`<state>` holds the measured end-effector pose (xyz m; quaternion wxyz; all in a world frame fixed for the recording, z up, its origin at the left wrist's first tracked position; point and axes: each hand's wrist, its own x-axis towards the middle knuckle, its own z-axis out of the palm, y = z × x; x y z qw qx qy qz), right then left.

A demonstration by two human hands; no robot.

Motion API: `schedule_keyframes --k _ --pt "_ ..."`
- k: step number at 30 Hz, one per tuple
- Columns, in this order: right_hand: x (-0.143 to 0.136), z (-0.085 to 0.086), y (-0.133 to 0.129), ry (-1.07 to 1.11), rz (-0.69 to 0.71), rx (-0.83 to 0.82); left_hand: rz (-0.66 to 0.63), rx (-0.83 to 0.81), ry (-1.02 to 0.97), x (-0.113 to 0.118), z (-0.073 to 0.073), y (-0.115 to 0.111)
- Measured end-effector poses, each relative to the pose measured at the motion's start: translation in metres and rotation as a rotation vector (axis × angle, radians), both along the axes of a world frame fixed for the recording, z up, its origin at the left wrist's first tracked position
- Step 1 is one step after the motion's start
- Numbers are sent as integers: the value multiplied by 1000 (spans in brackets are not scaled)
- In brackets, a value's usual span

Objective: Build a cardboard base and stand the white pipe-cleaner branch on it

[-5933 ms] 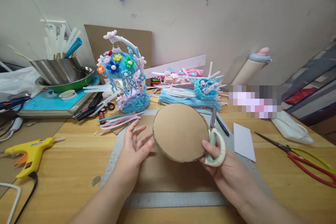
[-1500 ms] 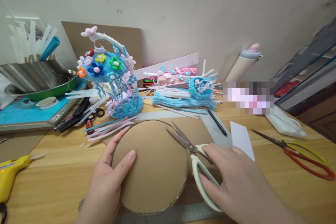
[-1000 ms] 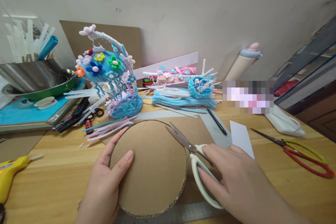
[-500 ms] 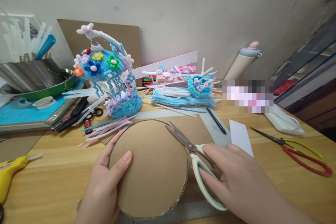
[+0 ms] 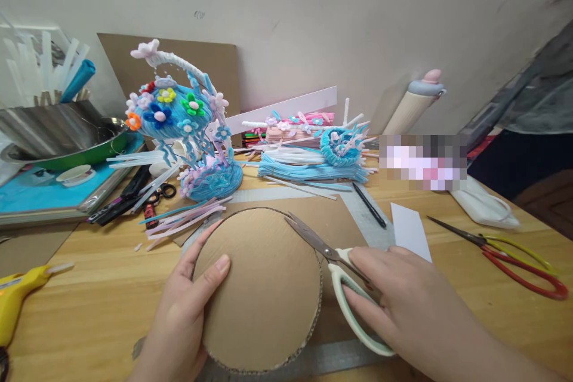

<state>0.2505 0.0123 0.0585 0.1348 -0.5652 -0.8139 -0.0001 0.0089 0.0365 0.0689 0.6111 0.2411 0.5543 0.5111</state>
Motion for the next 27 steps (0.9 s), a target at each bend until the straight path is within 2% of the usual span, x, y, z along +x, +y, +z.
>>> schedule_keyframes --k 11,18,22,27 --pt "10 -11 2 -87 -5 -67 -18 -67 15 3 -3 4" --pt "19 6 10 114 -213 -207 -37 -20 23 2 0 4" --pt "8 13 3 93 -136 -254 -29 38 79 0 2 2" --pt "1 11 -3 -22 -132 -158 -45 61 145 -2 1 0"
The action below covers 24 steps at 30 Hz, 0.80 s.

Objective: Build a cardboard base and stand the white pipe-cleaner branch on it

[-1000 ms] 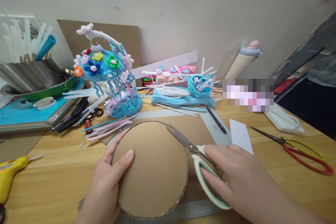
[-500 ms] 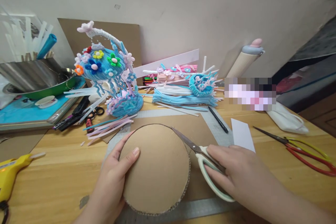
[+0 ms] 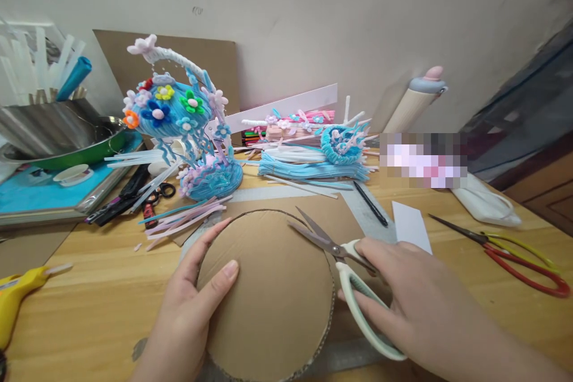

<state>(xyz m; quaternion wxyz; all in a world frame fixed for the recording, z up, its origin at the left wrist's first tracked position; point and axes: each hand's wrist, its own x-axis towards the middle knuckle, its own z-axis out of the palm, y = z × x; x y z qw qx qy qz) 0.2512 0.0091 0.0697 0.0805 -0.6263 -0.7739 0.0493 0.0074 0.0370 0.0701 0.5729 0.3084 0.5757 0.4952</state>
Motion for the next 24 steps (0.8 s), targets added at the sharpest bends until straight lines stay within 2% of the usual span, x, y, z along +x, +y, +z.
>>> schedule_keyframes --k 7,12,17,24 --pt "2 -3 3 -13 64 34 23 9 -23 1 1 0" --pt "2 -3 4 -32 103 87 32 -41 -62 2 3 -1" --pt "3 0 4 -70 98 141 32 -14 -27 3 2 -1" --pt "0 -1 6 -63 105 99 31 -12 -15 2 1 -1"
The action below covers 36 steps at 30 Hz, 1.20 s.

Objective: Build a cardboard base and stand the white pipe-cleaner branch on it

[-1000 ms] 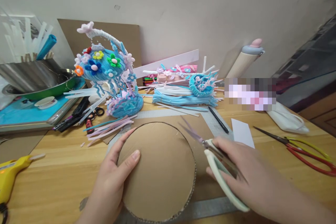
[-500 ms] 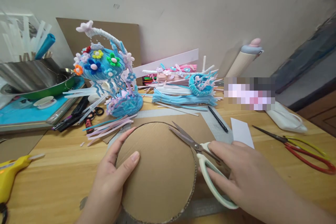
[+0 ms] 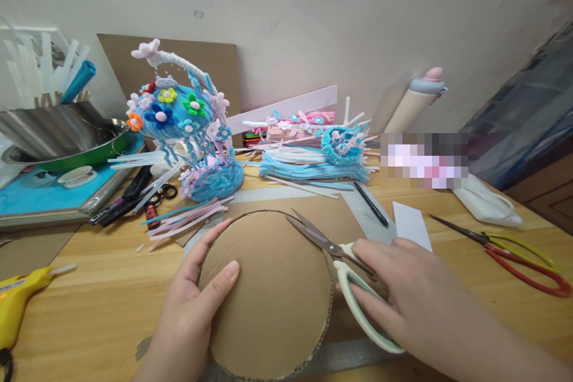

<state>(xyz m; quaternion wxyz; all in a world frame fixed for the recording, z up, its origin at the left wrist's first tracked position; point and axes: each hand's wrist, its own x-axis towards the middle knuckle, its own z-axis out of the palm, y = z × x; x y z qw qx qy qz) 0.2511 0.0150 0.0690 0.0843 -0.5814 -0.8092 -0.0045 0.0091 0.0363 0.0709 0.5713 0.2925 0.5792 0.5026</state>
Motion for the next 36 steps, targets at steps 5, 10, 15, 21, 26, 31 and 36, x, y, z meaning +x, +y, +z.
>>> schedule_keyframes --k 5,10,15,21,26,31,36 --pt "2 0 -2 10 20 32 9 -19 -55 1 1 0" --pt "2 -2 -2 -1 44 62 -9 -42 -95 0 2 0" --pt "4 -6 -3 -29 52 61 -16 -74 -97 1 2 -1" --pt "17 -7 4 -1 -39 84 -74 -66 -101 1 1 -1" --pt "16 0 10 79 -51 -55 -109 -39 -64 1 -1 -2" --pt "9 7 10 87 -3 -112 -118 -2 3 0 -1 -4" --pt "6 4 9 445 -76 -311 -185 -71 -79 0 -1 -5"
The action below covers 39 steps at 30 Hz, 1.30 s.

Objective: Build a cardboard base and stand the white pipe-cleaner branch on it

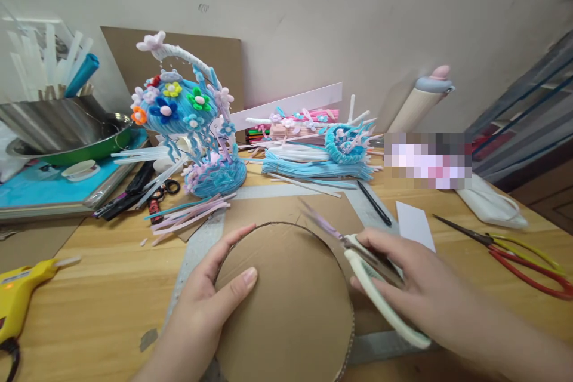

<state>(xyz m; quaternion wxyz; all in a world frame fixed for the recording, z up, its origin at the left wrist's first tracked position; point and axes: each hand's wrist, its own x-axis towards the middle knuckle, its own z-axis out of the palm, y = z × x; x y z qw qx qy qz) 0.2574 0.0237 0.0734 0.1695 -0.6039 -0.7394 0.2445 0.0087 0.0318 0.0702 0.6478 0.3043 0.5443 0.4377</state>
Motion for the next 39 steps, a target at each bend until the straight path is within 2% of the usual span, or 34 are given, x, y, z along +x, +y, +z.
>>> schedule_keyframes --k 6,11,13,16,18,20,23,26,29,31,32,33,35,37,39 --pt "-19 -21 -2 671 -127 -356 31 -17 -208 2 -2 3" --pt "-24 -34 1 1042 -233 -451 -24 13 -276 -1 -1 5" --pt "-20 -34 5 1094 -227 -463 -9 14 -252 -4 -2 7" --pt "-12 -29 13 1043 -92 -518 -38 6 -225 -8 -6 9" --pt "-8 -24 18 985 26 -585 -125 -8 -234 -9 -10 9" --pt "-9 -21 21 981 70 -634 -274 -60 -255 -10 -14 7" --pt "-16 -22 23 1087 -16 -648 -500 -140 -309 -8 -16 2" --pt "-23 -29 25 1240 -149 -631 -520 -119 -319 -6 -15 0" --pt "-21 -36 29 1280 -332 -479 -338 -1 -176 -8 -18 3" --pt "-15 -40 32 1236 -388 -343 -192 233 64 -12 -21 6" --pt "-12 -41 33 1215 -395 -285 -179 394 230 -15 -22 8" --pt "-8 -42 35 1199 -402 -238 -217 560 415 -17 -23 9" --pt "1 -45 38 1188 -432 -165 -431 815 758 -22 -24 11" --pt "8 -48 41 1183 -467 -106 -606 910 947 -25 -27 12" --pt "12 -50 44 1139 -495 -78 -568 886 981 -26 -31 14"
